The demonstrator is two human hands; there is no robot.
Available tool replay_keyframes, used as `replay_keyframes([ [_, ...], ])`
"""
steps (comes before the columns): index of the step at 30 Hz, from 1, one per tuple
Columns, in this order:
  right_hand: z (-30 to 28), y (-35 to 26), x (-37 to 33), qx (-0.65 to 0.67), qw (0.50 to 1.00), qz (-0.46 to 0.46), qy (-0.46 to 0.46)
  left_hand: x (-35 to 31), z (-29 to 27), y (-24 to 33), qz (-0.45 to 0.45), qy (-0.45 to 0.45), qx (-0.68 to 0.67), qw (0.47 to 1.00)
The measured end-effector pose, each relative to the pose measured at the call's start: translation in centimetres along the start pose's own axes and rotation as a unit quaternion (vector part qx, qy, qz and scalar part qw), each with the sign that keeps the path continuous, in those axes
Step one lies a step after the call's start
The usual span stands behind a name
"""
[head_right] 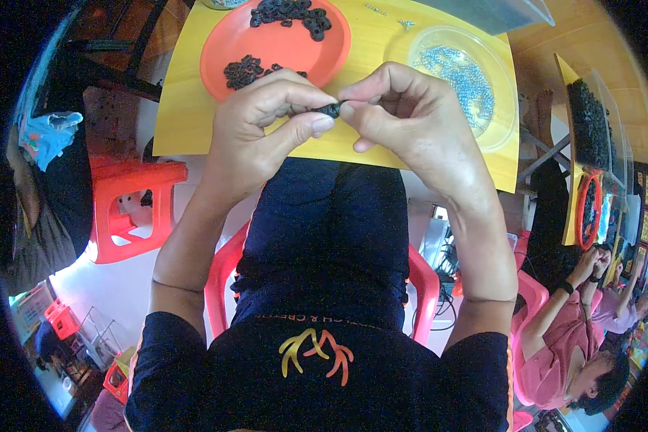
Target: The person assembles small plastic parts by repeatedly picking pieces from a plate on the table and joining them together by hand.
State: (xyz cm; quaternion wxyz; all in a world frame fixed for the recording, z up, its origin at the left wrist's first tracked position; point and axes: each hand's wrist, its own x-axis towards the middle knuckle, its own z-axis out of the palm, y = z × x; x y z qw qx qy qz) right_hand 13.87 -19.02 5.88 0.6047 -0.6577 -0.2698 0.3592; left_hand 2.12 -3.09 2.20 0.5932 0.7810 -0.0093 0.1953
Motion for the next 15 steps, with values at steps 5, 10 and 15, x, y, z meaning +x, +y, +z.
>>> replay_keyframes([
  [5,0.3,0.3,0.0,-0.075,0.995,-0.049,0.036,0.5,0.3,-0.2,-0.019,0.004,0.000,1.000],
  [10,0.9,0.2,-0.7,-0.173,0.972,-0.132,0.084,1.2,0.5,-0.4,-0.050,-0.009,-0.056,0.997],
  [15,0.4,0.0,-0.7,-0.105,0.988,-0.100,0.051,1.3,0.2,-0.5,-0.048,-0.034,-0.068,0.996],
])
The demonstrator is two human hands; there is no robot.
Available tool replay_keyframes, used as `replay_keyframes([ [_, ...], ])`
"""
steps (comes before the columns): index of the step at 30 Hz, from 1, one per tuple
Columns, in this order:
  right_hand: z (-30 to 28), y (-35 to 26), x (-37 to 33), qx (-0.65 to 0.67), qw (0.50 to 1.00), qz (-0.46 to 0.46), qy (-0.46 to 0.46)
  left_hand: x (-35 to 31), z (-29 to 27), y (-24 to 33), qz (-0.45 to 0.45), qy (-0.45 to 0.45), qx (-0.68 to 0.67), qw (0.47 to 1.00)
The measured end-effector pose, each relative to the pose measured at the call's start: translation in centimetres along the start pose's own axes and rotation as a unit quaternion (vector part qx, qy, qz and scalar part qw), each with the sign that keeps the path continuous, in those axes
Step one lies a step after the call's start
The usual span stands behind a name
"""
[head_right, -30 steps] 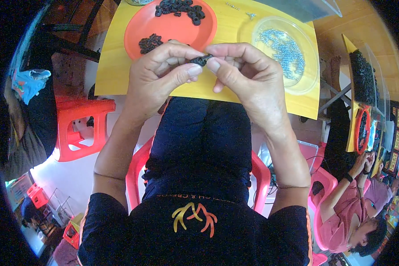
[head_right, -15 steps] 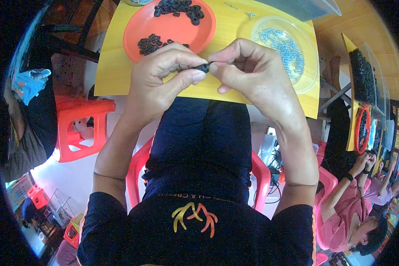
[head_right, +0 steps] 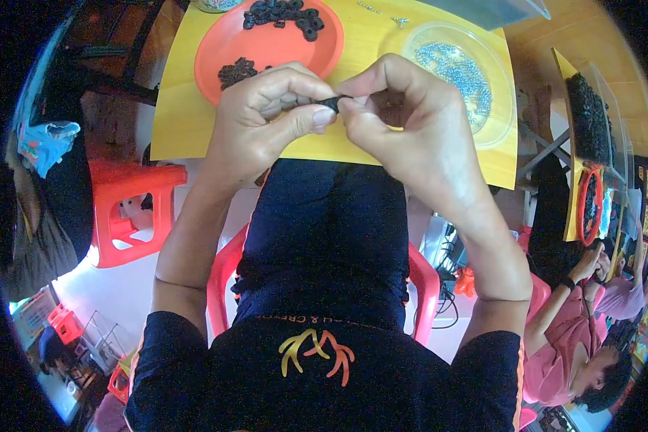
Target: The person assembles small plastic parts by repeatedly picking pieces from a plate on the table and joining them together by hand.
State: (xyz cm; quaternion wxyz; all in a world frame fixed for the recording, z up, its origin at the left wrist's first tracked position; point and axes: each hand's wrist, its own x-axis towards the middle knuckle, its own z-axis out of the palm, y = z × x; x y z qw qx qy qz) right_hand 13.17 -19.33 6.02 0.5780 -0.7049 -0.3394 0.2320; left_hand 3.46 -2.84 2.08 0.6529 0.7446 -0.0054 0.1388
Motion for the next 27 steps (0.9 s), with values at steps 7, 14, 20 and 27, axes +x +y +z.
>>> replay_keyframes([
  [7,-0.8,-0.2,0.4,0.093,0.990,0.093,-0.043,-0.4,-0.2,0.2,0.039,-0.009,0.036,0.999],
  [14,-2.0,-0.1,0.5,-0.172,0.975,0.019,-0.139,-0.7,-0.2,0.5,0.090,-0.021,0.087,0.992],
  [20,-2.0,-0.8,0.3,-0.261,0.946,-0.089,-0.172,-0.6,-0.4,0.6,0.149,-0.024,0.125,0.981],
  [27,-2.3,-0.8,0.6,-0.223,0.951,-0.131,-0.170,-0.6,-0.4,1.3,0.121,-0.042,0.091,0.988],
])
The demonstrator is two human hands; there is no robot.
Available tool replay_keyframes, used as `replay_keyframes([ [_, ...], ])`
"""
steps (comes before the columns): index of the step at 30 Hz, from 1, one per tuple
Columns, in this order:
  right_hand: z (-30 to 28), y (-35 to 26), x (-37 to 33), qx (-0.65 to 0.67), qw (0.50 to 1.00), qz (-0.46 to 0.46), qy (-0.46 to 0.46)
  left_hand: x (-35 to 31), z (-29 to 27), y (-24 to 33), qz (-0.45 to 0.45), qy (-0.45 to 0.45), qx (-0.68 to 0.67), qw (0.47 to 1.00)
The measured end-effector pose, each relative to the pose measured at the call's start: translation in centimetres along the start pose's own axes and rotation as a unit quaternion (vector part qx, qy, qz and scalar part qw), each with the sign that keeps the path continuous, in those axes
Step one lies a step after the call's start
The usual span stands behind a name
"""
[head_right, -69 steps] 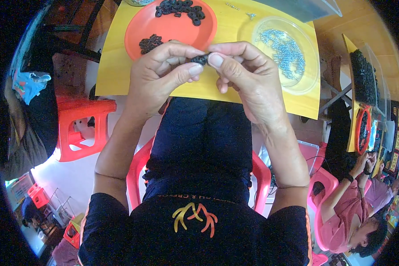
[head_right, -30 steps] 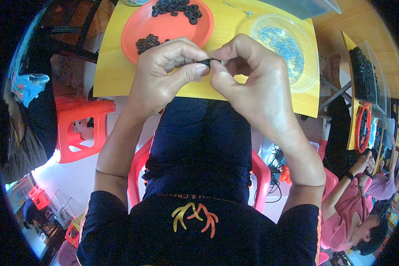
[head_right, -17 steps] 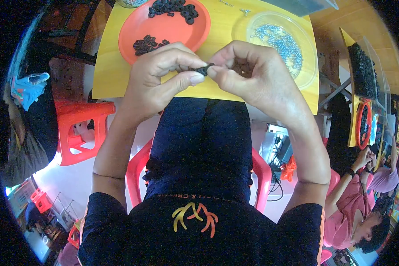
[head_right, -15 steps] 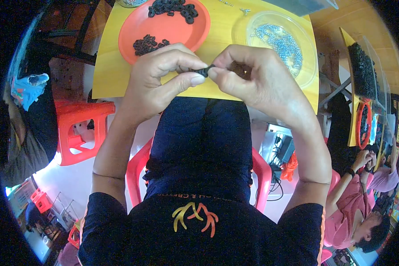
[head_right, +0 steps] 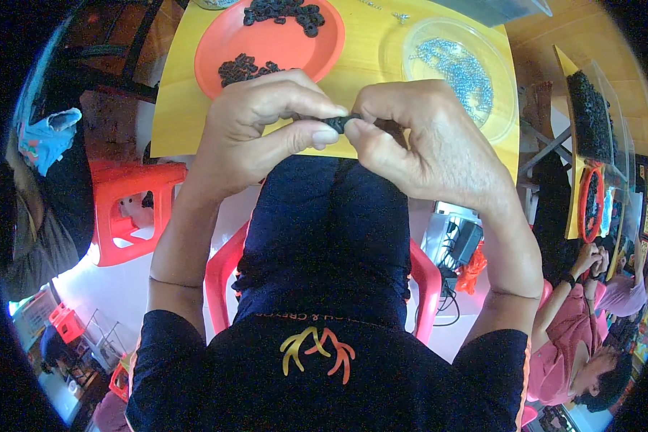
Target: The person assembles small plastic parts by repeatedly picking pieces from a plate on the table and joining them together by hand.
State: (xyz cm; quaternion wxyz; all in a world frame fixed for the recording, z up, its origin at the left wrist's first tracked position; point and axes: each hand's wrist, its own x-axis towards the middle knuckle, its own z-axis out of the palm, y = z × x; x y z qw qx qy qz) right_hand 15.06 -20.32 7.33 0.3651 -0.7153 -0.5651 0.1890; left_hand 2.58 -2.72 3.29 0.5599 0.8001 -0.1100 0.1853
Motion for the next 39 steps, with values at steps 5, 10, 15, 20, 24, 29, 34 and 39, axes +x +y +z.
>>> replay_keyframes([
  [5,0.0,-0.2,0.1,-0.015,1.000,-0.001,0.028,-0.1,0.5,-0.3,-0.128,0.013,-0.164,0.978],
  [10,0.1,-0.3,0.1,0.012,0.999,0.033,0.024,-0.1,0.2,-0.6,-0.123,0.015,-0.175,0.977],
  [15,0.0,0.0,0.0,0.020,1.000,0.020,-0.006,0.0,0.0,-0.5,-0.132,0.018,-0.210,0.969],
  [20,-0.4,-0.1,-0.1,0.054,0.997,0.043,-0.040,0.2,-0.3,-0.4,-0.134,0.004,-0.211,0.968],
  [24,-0.6,-0.4,-0.2,0.131,0.985,0.094,-0.058,0.2,-0.3,-0.7,-0.132,-0.007,-0.220,0.966],
  [29,-0.7,-0.4,-0.2,0.088,0.992,0.075,-0.054,0.3,-0.4,-0.8,-0.122,-0.015,-0.237,0.964],
  [34,-0.6,-0.4,-0.2,0.051,0.996,0.053,-0.051,0.4,-0.4,-0.5,-0.122,-0.020,-0.211,0.970],
  [39,-0.1,-1.3,-0.3,0.099,0.985,0.135,-0.035,0.3,-0.1,-0.6,-0.129,-0.011,-0.195,0.972],
])
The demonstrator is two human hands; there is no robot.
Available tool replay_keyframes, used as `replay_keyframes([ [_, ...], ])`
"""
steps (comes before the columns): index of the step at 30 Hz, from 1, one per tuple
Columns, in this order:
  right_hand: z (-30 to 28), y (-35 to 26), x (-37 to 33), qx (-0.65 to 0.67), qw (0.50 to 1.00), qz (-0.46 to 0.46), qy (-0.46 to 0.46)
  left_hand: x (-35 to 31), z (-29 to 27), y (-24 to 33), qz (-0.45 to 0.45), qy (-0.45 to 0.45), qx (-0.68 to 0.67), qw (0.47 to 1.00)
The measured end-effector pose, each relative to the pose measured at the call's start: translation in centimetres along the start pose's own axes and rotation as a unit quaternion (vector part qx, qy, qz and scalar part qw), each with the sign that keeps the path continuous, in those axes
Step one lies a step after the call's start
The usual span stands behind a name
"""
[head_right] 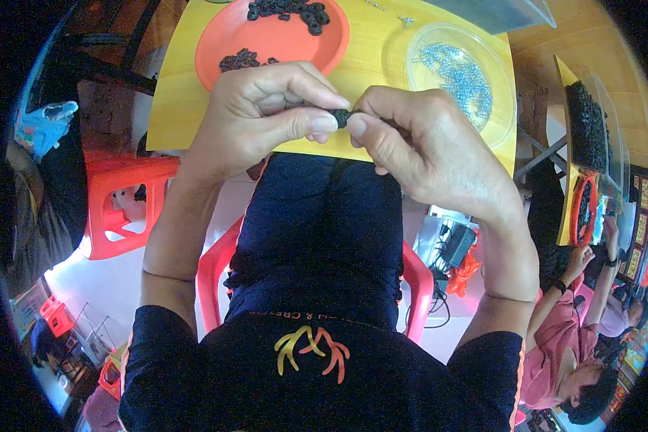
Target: The person assembles small plastic parts by repeatedly picking pieces from a plate on the table and joining them together by hand.
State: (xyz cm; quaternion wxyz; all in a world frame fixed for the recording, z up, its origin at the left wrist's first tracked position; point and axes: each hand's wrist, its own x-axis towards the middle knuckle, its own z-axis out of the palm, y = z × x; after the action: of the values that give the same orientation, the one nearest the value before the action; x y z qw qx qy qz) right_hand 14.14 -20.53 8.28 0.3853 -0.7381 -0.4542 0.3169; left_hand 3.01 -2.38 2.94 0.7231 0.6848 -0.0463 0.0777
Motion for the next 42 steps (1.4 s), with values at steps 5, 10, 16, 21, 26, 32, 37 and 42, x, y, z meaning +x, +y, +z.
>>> replay_keyframes([
  [5,-0.2,-0.5,0.1,-0.121,0.992,-0.032,-0.003,0.1,0.1,-0.1,0.023,-0.010,0.048,0.999],
  [10,-0.3,-0.6,0.7,-0.136,0.991,0.000,-0.015,0.4,0.1,-0.7,0.010,-0.007,0.046,0.999],
  [16,0.5,0.4,1.2,-0.131,0.991,-0.012,0.036,0.6,0.4,-1.4,0.006,0.037,0.074,0.997],
  [21,0.2,0.0,1.8,-0.036,0.995,0.088,-0.020,0.7,-0.2,-1.7,-0.026,0.037,0.030,0.999],
  [26,0.6,0.9,1.3,0.058,0.995,0.081,-0.019,0.5,-0.2,-1.3,-0.021,0.035,0.000,0.999],
  [32,0.6,0.7,1.4,-0.102,0.995,0.010,0.017,0.6,0.0,-1.6,-0.027,0.035,0.020,0.999],
  [37,0.7,0.3,1.4,-0.161,0.986,-0.037,0.025,0.5,0.0,-2.2,-0.022,0.031,0.015,0.999],
  [42,0.5,1.5,1.8,-0.157,0.986,-0.054,0.026,0.5,0.2,-2.2,-0.023,0.049,0.047,0.997],
])
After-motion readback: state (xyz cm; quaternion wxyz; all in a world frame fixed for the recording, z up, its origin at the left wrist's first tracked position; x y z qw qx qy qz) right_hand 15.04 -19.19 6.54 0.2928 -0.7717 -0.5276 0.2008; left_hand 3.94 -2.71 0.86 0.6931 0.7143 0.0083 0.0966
